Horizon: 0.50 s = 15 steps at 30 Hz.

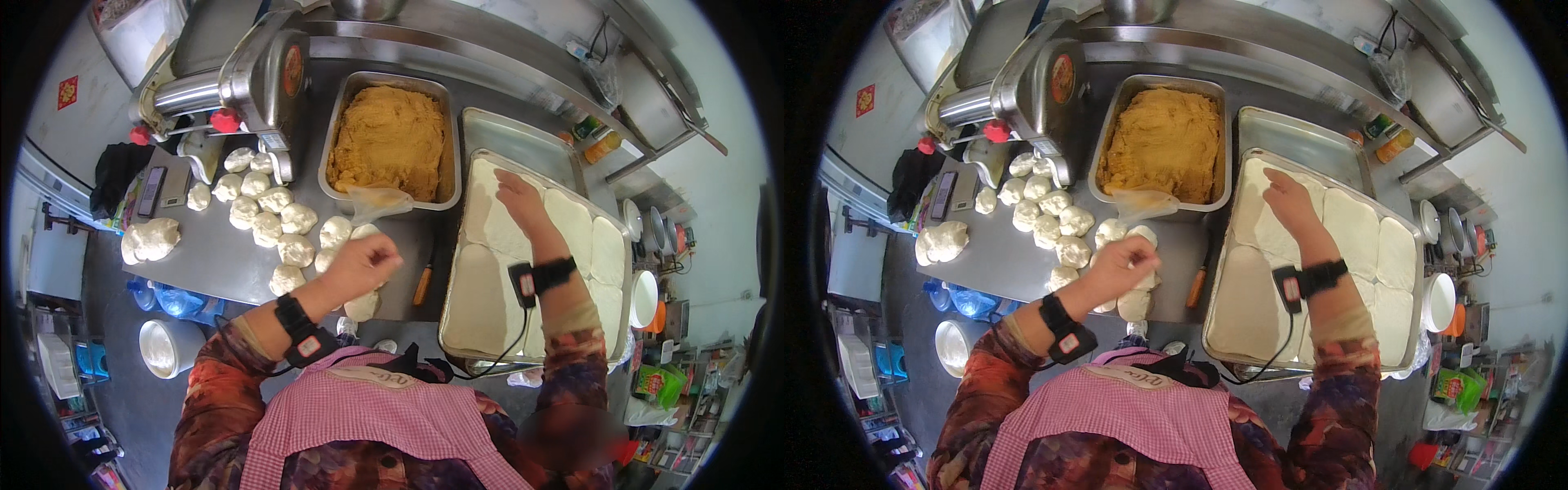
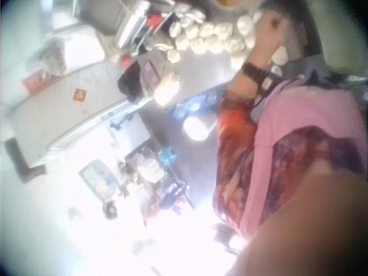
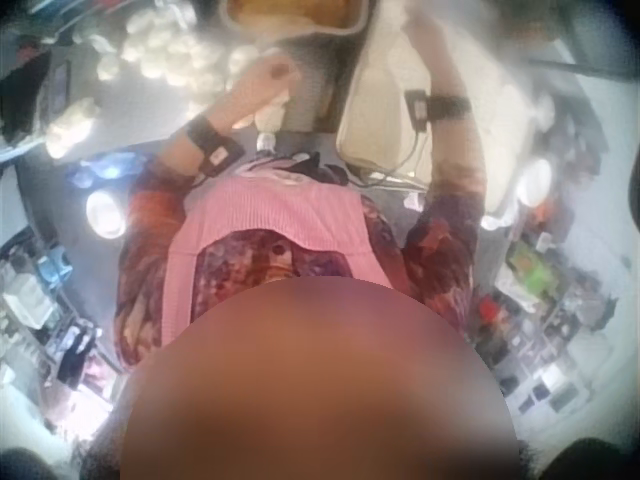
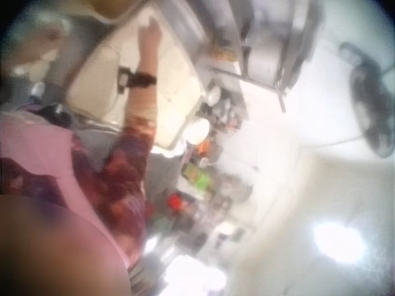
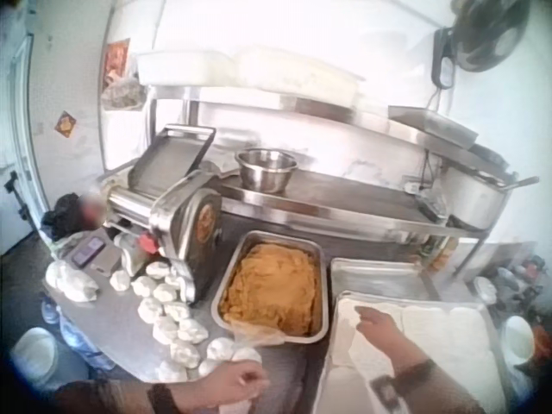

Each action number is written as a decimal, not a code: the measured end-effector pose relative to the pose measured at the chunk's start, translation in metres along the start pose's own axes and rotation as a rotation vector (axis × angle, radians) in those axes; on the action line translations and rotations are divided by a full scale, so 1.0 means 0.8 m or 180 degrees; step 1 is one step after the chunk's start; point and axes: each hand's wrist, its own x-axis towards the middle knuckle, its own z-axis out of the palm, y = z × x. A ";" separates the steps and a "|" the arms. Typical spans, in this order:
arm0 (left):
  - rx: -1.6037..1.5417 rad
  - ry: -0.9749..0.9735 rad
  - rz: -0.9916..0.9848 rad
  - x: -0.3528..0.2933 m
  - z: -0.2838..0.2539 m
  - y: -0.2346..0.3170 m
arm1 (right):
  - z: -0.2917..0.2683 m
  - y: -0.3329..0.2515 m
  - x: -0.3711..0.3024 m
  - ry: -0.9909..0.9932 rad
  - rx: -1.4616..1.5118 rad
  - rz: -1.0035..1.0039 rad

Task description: The person feeds dough balls through a pasta machine to flatten them into sheets, then arranges the sheets on a tray and spreads a brown filling over them. The person also removes a tray of baked items from an oven and places it on a counter.

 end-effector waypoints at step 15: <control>0.0563 0.0865 0.0125 0.078 -0.098 0.012 | 0.080 -0.200 -0.128 -0.0680 0.0989 -0.0227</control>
